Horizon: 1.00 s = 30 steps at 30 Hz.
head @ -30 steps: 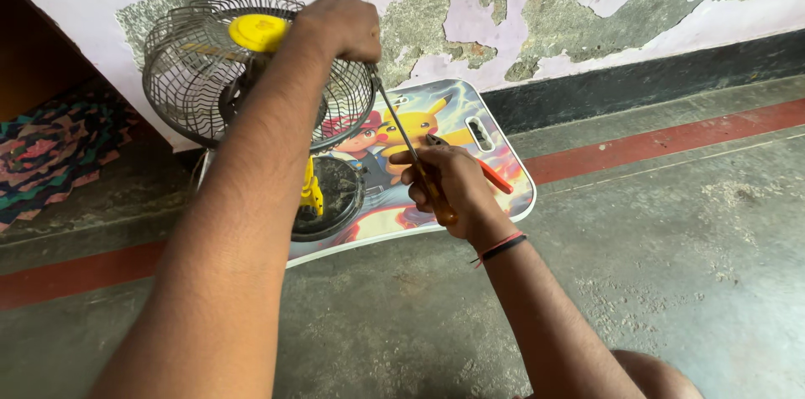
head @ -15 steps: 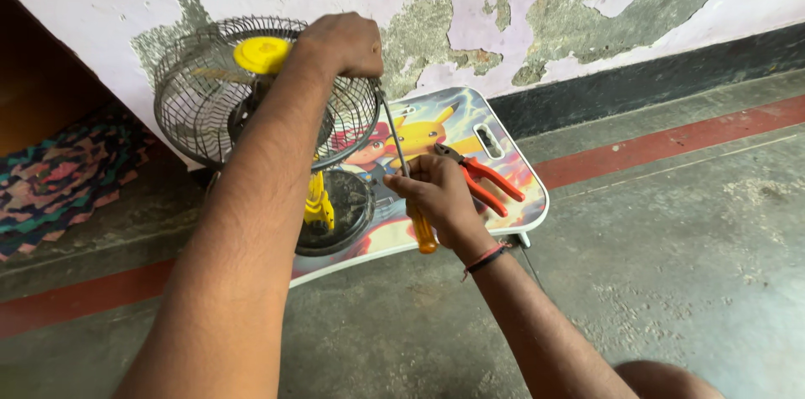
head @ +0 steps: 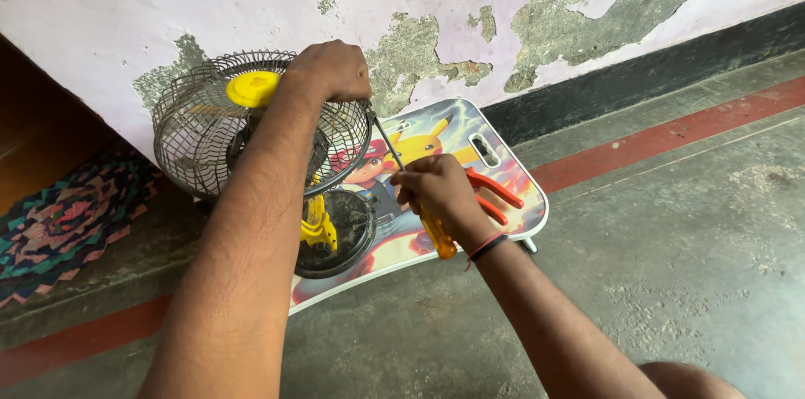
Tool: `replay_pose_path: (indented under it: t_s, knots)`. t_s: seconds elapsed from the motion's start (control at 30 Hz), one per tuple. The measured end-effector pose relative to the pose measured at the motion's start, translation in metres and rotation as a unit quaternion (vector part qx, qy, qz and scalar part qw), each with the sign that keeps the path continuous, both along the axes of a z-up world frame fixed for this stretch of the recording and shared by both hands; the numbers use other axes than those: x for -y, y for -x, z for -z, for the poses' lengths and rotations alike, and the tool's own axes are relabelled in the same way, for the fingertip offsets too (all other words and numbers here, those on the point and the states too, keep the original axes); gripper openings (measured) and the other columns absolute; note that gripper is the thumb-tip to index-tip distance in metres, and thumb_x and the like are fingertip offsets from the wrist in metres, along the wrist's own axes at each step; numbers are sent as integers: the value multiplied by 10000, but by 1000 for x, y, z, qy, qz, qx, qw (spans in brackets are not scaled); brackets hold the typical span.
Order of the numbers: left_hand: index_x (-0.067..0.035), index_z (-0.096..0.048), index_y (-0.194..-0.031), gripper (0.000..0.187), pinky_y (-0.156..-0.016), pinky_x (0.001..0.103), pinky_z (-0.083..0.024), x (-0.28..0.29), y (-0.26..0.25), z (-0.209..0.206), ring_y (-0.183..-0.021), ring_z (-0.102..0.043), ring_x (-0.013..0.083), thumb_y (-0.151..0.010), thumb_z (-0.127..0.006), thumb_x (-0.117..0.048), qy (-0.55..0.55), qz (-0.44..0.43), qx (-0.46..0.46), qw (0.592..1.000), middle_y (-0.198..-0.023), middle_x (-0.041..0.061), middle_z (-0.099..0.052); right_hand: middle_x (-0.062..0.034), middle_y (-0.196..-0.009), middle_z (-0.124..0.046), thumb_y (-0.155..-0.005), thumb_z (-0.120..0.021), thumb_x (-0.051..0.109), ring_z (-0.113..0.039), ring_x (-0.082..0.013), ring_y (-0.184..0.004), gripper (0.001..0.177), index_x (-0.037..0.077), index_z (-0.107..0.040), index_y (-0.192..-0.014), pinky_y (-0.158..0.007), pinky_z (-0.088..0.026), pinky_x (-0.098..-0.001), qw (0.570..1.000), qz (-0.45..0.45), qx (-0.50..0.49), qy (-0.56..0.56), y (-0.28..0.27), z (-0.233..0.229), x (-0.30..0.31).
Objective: The person disassembles a yellow electric fan by removing the front grille, unscrewing the central nut, and detaching the fan blades. The person uses a screwdriver and pliers to loosen fasteners and separate components.
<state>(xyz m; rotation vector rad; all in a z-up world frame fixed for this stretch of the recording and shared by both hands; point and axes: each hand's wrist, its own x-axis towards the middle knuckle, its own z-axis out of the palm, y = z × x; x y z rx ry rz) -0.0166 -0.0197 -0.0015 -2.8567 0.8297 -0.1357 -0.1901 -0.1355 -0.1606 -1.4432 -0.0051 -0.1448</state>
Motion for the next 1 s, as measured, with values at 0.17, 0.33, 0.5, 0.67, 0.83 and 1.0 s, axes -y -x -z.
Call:
replay_pose_path:
  t_s: [0.17, 0.33, 0.5, 0.67, 0.83, 1.0]
  knots:
    - [-90, -729, -717, 116, -839, 432, -572, -2, 2, -1, -820, -730, 323, -708, -656, -181, 3, 9, 14, 1000, -822, 181, -733, -129, -631, -658, -846, -722, 174, -642, -252, -608, 227, 45, -730, -659, -613, -530, -363, 751, 278, 210, 561, -2, 10, -12]
    - [-111, -763, -753, 143, -827, 428, -584, -1, 8, -2, -817, -742, 326, -747, -665, -214, -23, 11, -2, 1000, -855, 166, -772, -58, -570, -643, -906, -697, 197, -594, -161, -488, 217, 9, -769, -826, -487, -480, -329, 943, 144, 75, 290, -8, 6, -1]
    - [-400, -793, -1031, 332, -879, 387, -561, 1, 10, -1, -962, -736, 224, -706, -799, -335, -3, 107, -51, 993, -1071, -12, -781, -51, -543, -577, -903, -665, 86, -489, -130, -415, 188, -61, -781, -889, -405, -365, -304, 998, -23, 5, -57, -15, -5, 10]
    - [-424, -810, -1084, 303, -933, 389, -559, 4, 4, 2, -1039, -735, 193, -787, -771, -384, -88, 111, -79, 987, -1153, -60, -767, -40, -565, -549, -921, -684, 97, -438, -102, -433, 193, -62, -789, -950, -420, -317, -272, 990, -67, -19, -127, -16, -1, 15]
    - [-403, -814, -1088, 286, -921, 385, -564, 3, -6, 4, -1054, -736, 170, -811, -744, -406, -130, 132, -105, 977, -1148, -88, -786, -6, -642, -575, -978, -604, 158, -492, -94, -522, 276, -42, -753, -1096, -472, -358, -254, 971, -115, -53, -202, -15, 0, 17]
    - [-353, -806, -1106, 317, -885, 377, -568, -1, -17, 7, -1015, -753, 178, -797, -788, -422, -98, 130, -135, 977, -1103, -47, -800, -21, -815, -630, -1045, -537, 291, -592, -117, -676, 344, -3, -641, -1191, -560, -456, -239, 934, -139, -93, -315, -3, -17, 13]
